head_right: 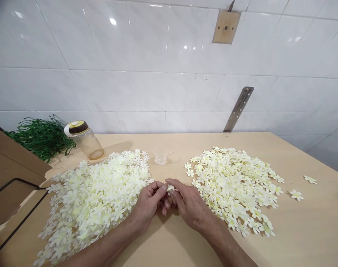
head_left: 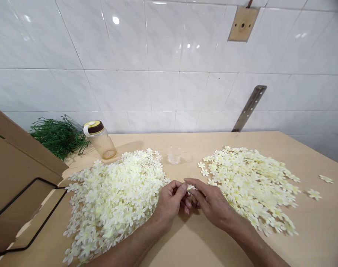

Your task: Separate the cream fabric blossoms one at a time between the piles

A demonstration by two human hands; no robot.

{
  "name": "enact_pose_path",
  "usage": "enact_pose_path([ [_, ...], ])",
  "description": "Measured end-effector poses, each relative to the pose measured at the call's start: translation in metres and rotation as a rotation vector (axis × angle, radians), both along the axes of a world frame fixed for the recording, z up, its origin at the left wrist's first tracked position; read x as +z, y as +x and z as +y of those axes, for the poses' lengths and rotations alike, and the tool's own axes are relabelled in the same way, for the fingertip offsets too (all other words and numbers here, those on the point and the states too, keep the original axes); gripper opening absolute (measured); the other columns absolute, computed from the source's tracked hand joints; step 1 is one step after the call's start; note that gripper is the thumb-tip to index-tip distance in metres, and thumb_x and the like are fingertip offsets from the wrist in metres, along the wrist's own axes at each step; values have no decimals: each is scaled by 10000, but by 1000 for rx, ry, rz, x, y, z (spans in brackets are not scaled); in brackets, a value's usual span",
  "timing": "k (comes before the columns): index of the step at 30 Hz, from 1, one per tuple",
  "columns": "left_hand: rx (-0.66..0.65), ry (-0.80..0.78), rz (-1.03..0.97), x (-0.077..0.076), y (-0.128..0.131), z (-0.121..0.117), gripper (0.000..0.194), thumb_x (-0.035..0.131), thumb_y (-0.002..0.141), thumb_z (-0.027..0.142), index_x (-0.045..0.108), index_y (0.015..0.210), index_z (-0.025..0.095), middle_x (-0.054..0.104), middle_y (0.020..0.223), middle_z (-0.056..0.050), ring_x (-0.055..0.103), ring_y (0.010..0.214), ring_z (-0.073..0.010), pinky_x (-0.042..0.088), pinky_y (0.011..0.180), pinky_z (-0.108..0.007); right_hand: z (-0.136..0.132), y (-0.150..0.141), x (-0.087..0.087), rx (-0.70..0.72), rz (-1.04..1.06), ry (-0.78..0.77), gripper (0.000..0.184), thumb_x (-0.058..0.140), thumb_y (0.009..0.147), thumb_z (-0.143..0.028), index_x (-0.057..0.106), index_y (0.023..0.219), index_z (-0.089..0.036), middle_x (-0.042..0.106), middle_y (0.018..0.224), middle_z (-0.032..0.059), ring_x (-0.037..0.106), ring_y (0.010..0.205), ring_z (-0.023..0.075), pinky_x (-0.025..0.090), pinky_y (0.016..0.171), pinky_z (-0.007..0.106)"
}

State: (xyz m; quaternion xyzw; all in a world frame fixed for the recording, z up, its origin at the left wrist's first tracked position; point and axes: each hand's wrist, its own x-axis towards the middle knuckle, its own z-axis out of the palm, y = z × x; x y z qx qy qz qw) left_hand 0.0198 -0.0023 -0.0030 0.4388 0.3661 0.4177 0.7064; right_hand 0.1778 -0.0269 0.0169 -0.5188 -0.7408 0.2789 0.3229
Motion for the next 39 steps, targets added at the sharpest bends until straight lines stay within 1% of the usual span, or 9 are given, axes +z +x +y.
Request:
enact_pose_path([
  [3, 53, 3, 36, 3, 0, 0, 362, 624, 827, 482, 559, 749, 135, 593, 513, -5, 478, 370, -86, 391, 416, -208, 0, 1, -1, -97, 18, 68, 304, 488, 948, -318, 565, 1225, -217, 680, 850, 40, 606, 640, 126, 516, 567, 226],
  [6, 123, 2, 68, 5, 1, 0, 365, 630, 819, 485, 535, 719, 147, 571, 487, 11, 468, 357, -83, 376, 407, -201, 0, -1, -2, -123, 37, 211, 320, 548, 920, -337, 573, 1215, -216, 614, 1127, 104, 614, 769, 139, 534, 547, 214],
  [11, 129, 2, 89, 5, 1, 0, 370, 645, 805, 485, 537, 698, 147, 574, 487, 7, 475, 358, -87, 373, 407, -201, 1, -3, -10, -137, -55, 387, 254, 581, 913, -318, 649, 1133, -210, 629, 918, 67, 560, 631, 118, 528, 572, 245],
  [13, 102, 3, 85, 4, 0, 0, 372, 648, 805, 479, 555, 694, 137, 584, 498, -5, 481, 366, -87, 380, 417, -204, 2, -3, -14, -154, -61, 373, 220, 592, 909, -310, 678, 1089, -216, 646, 884, 54, 571, 612, 115, 529, 608, 257],
  [18, 36, -18, 47, 4, -3, 1, 368, 636, 813, 464, 591, 694, 119, 590, 520, -22, 481, 379, -88, 384, 426, -211, 2, -4, -13, -146, -53, 292, 203, 571, 919, -268, 701, 1070, -229, 693, 924, 53, 658, 804, 156, 535, 725, 262],
  [22, -16, -52, -18, 3, -4, 1, 333, 616, 830, 427, 610, 720, 113, 595, 534, -31, 483, 404, -87, 394, 440, -212, 0, -6, -9, -147, -75, 254, 199, 562, 924, -280, 695, 1065, -236, 700, 940, 51, 655, 841, 167, 521, 751, 270],
  [28, 18, -77, -59, 1, -2, 2, 351, 646, 809, 457, 588, 725, 121, 627, 661, -54, 538, 472, -103, 411, 421, -210, -3, -8, -3, -121, -117, 242, 283, 418, 985, -249, 654, 836, -207, 638, 736, 29, 593, 672, 145, 459, 640, 252],
  [34, 22, -86, -64, 3, -1, 2, 396, 653, 786, 520, 582, 779, 131, 649, 765, -66, 571, 511, -111, 425, 427, -212, -1, -2, -2, -115, -81, 212, 277, 408, 983, -259, 668, 1066, -216, 674, 741, 29, 620, 634, 142, 484, 630, 244],
  [39, 3, -68, -21, 3, -2, 2, 420, 630, 797, 550, 573, 738, 137, 618, 580, -38, 526, 443, -103, 409, 437, -212, 0, 2, -2, -129, -73, 149, 235, 524, 932, -324, 677, 1093, -247, 747, 845, 20, 668, 676, 152, 509, 627, 241],
])
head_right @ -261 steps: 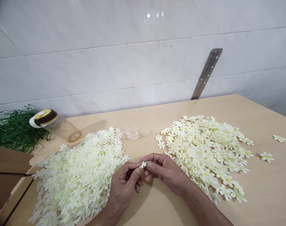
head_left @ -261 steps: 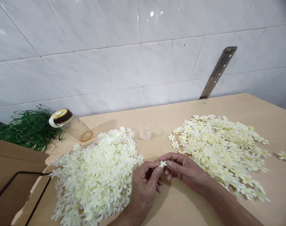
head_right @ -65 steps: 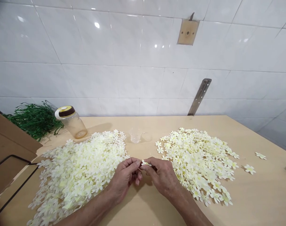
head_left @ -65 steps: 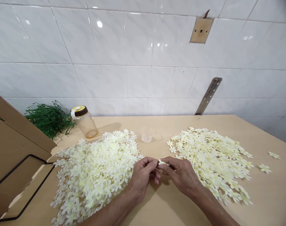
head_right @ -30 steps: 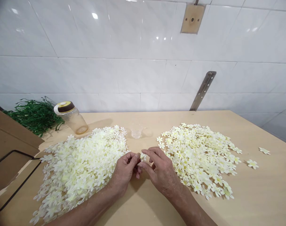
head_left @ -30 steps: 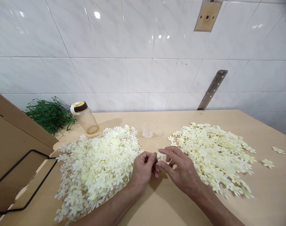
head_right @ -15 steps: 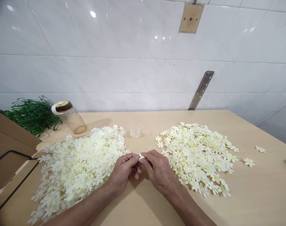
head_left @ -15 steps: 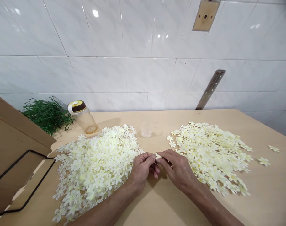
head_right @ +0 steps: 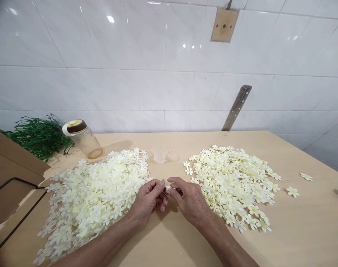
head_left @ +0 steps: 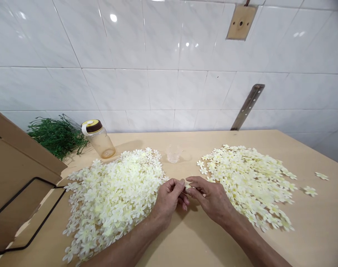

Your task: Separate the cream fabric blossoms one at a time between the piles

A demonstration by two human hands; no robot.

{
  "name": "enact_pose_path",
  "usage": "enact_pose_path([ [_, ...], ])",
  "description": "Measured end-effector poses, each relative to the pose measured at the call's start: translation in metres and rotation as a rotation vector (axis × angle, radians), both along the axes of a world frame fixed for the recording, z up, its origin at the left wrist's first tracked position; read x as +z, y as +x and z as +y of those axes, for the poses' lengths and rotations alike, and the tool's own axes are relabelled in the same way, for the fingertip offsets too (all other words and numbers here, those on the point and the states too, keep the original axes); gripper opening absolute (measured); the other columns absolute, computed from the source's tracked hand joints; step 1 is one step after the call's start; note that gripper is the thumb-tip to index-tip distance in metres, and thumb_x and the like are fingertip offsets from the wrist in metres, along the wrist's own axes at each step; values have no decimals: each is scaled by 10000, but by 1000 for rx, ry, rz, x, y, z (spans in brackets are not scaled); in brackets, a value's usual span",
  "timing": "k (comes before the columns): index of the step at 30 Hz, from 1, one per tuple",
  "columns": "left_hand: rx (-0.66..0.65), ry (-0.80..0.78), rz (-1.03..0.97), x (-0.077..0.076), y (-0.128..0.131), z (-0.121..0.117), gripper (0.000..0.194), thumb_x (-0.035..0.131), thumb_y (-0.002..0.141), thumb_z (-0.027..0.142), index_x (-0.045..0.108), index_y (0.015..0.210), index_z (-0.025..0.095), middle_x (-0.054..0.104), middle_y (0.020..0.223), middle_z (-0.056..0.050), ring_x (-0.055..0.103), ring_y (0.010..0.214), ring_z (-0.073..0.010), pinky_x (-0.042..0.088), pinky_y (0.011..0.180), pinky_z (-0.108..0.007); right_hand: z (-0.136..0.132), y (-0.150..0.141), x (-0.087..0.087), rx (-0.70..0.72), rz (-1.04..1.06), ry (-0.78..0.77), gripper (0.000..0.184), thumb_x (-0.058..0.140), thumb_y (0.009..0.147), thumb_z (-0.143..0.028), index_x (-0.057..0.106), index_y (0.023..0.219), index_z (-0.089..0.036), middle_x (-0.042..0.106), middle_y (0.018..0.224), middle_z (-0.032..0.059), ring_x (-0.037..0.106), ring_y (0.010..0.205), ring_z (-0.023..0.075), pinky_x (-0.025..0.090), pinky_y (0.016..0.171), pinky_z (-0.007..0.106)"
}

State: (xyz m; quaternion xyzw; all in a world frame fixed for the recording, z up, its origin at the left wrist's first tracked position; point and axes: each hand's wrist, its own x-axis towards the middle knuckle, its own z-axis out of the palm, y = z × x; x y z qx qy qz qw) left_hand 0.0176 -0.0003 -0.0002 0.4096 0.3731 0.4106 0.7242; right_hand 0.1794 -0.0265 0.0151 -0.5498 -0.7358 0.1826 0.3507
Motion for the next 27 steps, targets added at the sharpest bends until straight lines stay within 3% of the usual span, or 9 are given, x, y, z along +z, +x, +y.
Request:
enact_pose_path([
  [4, -14, 39, 26, -4, -1, 1, 396, 645, 800, 506, 610, 740, 117, 612, 565, -39, 503, 430, -90, 399, 450, -210, 3, 1, 0, -12, 34, 44, 204, 551, 920, -331, 725, 966, -236, 753, 846, 23, 689, 725, 157, 528, 666, 239],
  [9, 7, 69, 72, -2, -2, 2, 345, 630, 822, 454, 637, 775, 111, 624, 578, -34, 492, 409, -77, 388, 456, -204, 1, -3, 0, -35, 19, 20, 290, 498, 943, -331, 701, 1108, -206, 754, 943, 49, 701, 804, 174, 541, 697, 260],
  [13, 23, 76, 119, 0, -1, 1, 317, 646, 808, 432, 627, 753, 120, 600, 522, -12, 483, 375, -79, 378, 433, -200, 0, -5, -3, -81, 50, -52, 339, 549, 912, -408, 698, 1125, -192, 758, 864, 44, 691, 708, 165, 537, 611, 242],
  [17, -25, 99, 94, -3, 0, 0, 363, 643, 805, 475, 638, 766, 115, 606, 537, -27, 494, 388, -90, 396, 427, -210, 1, -1, -6, -77, 133, -60, 286, 545, 916, -391, 719, 1044, -204, 753, 812, 31, 696, 684, 160, 548, 626, 236],
  [23, 14, 19, 40, 0, 2, -1, 448, 667, 752, 563, 633, 746, 116, 642, 662, -66, 550, 459, -114, 421, 415, -218, 0, 4, -1, -92, 96, 57, 227, 551, 912, -359, 733, 968, -235, 734, 738, 12, 677, 636, 153, 523, 601, 235],
  [27, -11, 19, 11, 1, 0, 0, 435, 658, 773, 551, 634, 759, 117, 607, 575, -37, 532, 448, -106, 416, 445, -217, -2, -1, 2, -8, 81, 48, 198, 577, 897, -333, 754, 899, -246, 738, 722, -1, 651, 598, 139, 498, 572, 220],
])
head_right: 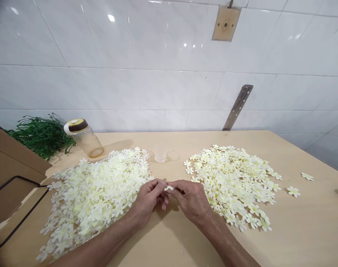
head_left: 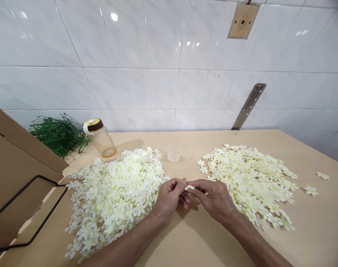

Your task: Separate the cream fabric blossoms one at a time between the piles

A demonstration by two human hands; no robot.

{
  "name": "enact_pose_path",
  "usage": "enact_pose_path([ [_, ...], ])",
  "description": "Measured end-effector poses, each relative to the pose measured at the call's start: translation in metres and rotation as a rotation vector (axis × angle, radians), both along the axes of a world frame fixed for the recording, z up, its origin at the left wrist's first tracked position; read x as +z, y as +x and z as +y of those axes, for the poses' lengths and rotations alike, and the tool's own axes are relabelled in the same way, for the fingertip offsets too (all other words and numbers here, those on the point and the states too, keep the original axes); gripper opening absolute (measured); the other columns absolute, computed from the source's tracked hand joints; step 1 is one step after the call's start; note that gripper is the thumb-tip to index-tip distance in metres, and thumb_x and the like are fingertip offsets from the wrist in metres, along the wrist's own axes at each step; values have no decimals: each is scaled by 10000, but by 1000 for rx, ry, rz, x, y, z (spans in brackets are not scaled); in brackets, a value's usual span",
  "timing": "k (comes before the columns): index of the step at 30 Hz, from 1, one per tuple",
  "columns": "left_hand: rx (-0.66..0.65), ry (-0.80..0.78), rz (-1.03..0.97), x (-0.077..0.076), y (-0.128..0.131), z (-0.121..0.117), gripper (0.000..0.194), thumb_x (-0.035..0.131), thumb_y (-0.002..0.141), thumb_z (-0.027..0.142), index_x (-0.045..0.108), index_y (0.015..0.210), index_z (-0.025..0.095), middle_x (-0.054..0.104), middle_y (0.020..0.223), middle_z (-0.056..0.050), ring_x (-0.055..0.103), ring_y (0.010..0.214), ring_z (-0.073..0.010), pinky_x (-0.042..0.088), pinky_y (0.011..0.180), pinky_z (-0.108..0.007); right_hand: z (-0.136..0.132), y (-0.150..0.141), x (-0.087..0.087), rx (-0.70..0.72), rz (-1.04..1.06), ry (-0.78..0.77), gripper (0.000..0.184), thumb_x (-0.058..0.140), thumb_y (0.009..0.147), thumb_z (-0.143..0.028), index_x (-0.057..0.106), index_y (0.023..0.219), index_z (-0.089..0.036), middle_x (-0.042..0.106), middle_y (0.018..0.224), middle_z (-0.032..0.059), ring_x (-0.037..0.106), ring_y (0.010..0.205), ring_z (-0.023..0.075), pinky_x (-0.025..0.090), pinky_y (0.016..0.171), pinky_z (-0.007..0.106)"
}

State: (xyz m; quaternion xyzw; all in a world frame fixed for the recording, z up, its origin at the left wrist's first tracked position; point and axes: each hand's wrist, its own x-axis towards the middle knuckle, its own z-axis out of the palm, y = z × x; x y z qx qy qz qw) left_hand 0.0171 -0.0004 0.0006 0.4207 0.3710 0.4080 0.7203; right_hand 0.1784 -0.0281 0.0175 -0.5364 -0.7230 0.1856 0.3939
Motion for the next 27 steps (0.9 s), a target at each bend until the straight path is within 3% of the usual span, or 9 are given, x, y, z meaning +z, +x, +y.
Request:
enact_pose_path([
  [5, -30, -5, -32, -3, -5, 3, 377, 694, 774, 482, 638, 791, 110, 601, 585, -29, 520, 473, -92, 406, 484, -216, 1, -1, -1, -33, 25, -74, 230, 662, 835, -369, 720, 680, -208, 676, 584, -16, 583, 512, 115, 448, 499, 200],
  [7, -28, -26, -58, -3, -5, 5, 361, 713, 763, 460, 637, 793, 108, 599, 588, -29, 518, 485, -92, 403, 487, -215, 2, 1, -3, -70, 34, -95, 235, 666, 829, -373, 709, 676, -200, 659, 570, -13, 571, 502, 114, 450, 480, 200],
  [10, -5, -54, -96, -3, -5, 6, 335, 751, 734, 416, 632, 817, 114, 599, 596, -21, 513, 495, -89, 403, 483, -208, 3, 2, -6, -39, 26, -106, 189, 609, 874, -350, 736, 907, -214, 705, 710, 9, 628, 601, 131, 519, 550, 213],
  [13, 31, -58, -114, -3, -4, 5, 317, 766, 719, 388, 624, 820, 123, 599, 601, -14, 510, 497, -84, 402, 468, -197, 4, 0, -6, 11, 15, -72, 296, 584, 889, -339, 662, 1149, -221, 716, 974, 61, 672, 745, 154, 579, 616, 245],
  [16, 60, -46, -87, -2, -2, 3, 310, 770, 710, 381, 627, 804, 122, 580, 565, -2, 494, 474, -80, 398, 444, -192, 3, -2, -5, 51, 20, -3, 313, 571, 897, -347, 629, 1181, -228, 660, 1126, 93, 674, 801, 163, 605, 636, 270],
  [19, 93, -43, -48, 0, -1, 2, 312, 782, 690, 373, 634, 792, 118, 567, 546, 3, 489, 472, -83, 392, 426, -190, 2, -4, -4, 61, 21, 37, 251, 587, 891, -326, 653, 1114, -232, 656, 1095, 86, 670, 838, 168, 605, 681, 276],
  [22, 104, -42, -26, 2, 0, 1, 318, 784, 684, 376, 635, 790, 116, 588, 572, -10, 505, 492, -91, 394, 426, -190, 1, -4, -2, 45, -9, 29, 204, 593, 894, -306, 673, 1069, -237, 680, 1026, 61, 664, 756, 148, 584, 672, 266],
  [27, 115, -36, -19, 2, -1, 1, 293, 770, 702, 360, 626, 788, 120, 584, 556, -5, 506, 490, -87, 391, 435, -183, -1, -5, 2, 42, -105, 50, 217, 510, 940, -251, 687, 1065, -250, 717, 914, 38, 662, 799, 168, 524, 730, 274],
])
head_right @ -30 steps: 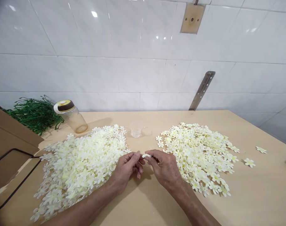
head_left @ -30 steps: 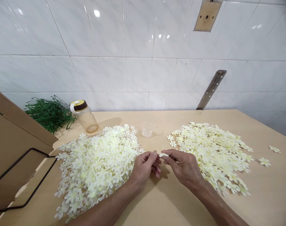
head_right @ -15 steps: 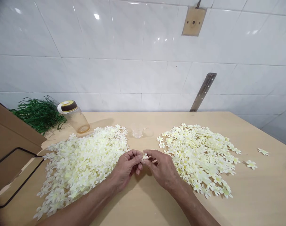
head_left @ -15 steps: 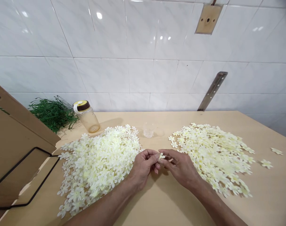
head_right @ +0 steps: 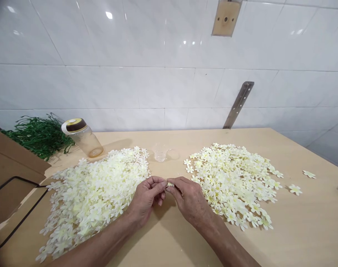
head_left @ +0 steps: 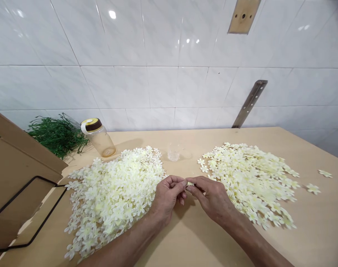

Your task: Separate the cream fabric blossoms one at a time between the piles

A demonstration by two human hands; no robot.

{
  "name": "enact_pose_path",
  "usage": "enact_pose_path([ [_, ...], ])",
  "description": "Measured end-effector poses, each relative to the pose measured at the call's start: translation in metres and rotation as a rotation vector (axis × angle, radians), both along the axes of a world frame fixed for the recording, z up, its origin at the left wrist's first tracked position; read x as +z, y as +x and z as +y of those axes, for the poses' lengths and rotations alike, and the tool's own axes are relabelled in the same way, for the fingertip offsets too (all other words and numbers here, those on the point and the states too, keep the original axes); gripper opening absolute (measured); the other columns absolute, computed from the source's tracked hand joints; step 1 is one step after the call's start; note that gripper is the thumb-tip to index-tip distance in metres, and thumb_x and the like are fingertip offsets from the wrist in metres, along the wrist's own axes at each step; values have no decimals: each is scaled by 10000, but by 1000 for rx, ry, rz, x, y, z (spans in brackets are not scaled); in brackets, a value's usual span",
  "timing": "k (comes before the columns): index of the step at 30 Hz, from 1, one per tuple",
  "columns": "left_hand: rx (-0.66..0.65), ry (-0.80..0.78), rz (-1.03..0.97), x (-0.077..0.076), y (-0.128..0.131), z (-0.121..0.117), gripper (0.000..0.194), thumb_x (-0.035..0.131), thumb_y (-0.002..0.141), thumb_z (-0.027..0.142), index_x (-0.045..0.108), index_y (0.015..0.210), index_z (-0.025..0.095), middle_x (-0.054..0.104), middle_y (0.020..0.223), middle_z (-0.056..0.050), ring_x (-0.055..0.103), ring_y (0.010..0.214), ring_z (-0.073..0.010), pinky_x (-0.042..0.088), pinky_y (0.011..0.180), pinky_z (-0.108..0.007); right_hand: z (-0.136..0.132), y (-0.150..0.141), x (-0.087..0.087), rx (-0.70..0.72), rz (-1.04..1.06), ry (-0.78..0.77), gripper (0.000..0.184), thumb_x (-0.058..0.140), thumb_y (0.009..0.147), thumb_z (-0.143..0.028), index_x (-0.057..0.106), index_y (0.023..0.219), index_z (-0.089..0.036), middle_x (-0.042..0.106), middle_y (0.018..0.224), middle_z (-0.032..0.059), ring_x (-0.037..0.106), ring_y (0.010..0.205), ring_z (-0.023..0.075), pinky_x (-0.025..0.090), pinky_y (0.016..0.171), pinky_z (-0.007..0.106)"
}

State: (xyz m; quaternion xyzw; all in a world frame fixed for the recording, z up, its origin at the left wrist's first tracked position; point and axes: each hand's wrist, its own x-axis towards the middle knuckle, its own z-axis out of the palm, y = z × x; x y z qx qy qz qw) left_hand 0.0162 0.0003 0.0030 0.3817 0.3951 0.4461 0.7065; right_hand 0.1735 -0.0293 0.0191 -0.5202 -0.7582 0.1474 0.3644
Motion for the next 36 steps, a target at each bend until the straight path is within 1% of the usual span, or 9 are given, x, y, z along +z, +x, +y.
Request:
enact_pose_path([
  [6, -37, -23, -16, -1, 0, 1, 278, 712, 762, 382, 605, 809, 130, 597, 569, -11, 521, 490, -91, 399, 448, -189, -1, 0, -3, -44, 22, -122, 252, 438, 975, -310, 676, 988, -228, 651, 643, -8, 608, 571, 129, 469, 594, 228],
  [10, -55, -3, 5, 1, 1, 0, 325, 697, 764, 435, 584, 802, 133, 625, 598, -32, 533, 472, -103, 397, 426, -202, -1, -1, -4, -44, 12, -177, 306, 400, 987, -351, 662, 900, -221, 649, 639, -4, 589, 554, 129, 455, 566, 223],
  [14, -29, 48, 50, -2, 2, -1, 345, 736, 721, 422, 566, 815, 137, 591, 530, -1, 505, 420, -100, 393, 415, -207, 1, -1, -4, 44, 49, -179, 383, 332, 1004, -340, 669, 867, -217, 689, 726, 22, 623, 638, 133, 483, 640, 229],
  [17, -2, 51, 25, -5, 3, 0, 332, 740, 714, 392, 550, 825, 144, 581, 522, 14, 504, 418, -97, 402, 424, -206, 3, -1, -5, 55, 90, -199, 350, 334, 999, -348, 661, 1006, -221, 714, 790, 31, 656, 699, 150, 505, 688, 249],
  [19, 15, 46, 7, -5, 3, 1, 315, 740, 714, 362, 547, 836, 145, 579, 522, 18, 507, 429, -98, 411, 431, -206, 3, 0, -6, 25, 95, -218, 325, 385, 980, -370, 613, 1156, -220, 725, 821, 33, 668, 712, 164, 512, 685, 264],
  [21, 39, 43, 4, -5, 3, 1, 303, 744, 709, 338, 548, 836, 145, 579, 525, 19, 510, 441, -99, 415, 428, -202, 3, 0, -5, 12, 78, -238, 341, 449, 953, -393, 595, 1210, -223, 730, 826, 33, 667, 698, 172, 510, 664, 269],
  [26, 60, 69, 63, -6, 4, 1, 284, 740, 713, 326, 576, 841, 133, 587, 541, 13, 526, 460, -101, 431, 427, -200, 2, -1, 0, -31, 42, -211, 248, 526, 911, -375, 693, 1048, -253, 733, 818, 9, 659, 684, 158, 488, 650, 248],
  [32, 47, 117, 108, -9, 5, 1, 230, 687, 757, 308, 576, 860, 136, 626, 625, -11, 556, 483, -111, 468, 452, -222, 3, 3, -5, -98, -26, -169, 296, 401, 968, -362, 662, 976, -222, 681, 698, 15, 632, 632, 163, 452, 616, 256],
  [36, 24, 136, 140, -11, 6, 1, 201, 658, 774, 307, 565, 843, 143, 597, 586, 2, 563, 474, -128, 471, 433, -231, 3, 4, -7, -123, -54, -200, 305, 385, 973, -415, 615, 904, -226, 640, 631, -5, 609, 581, 162, 424, 581, 253],
])
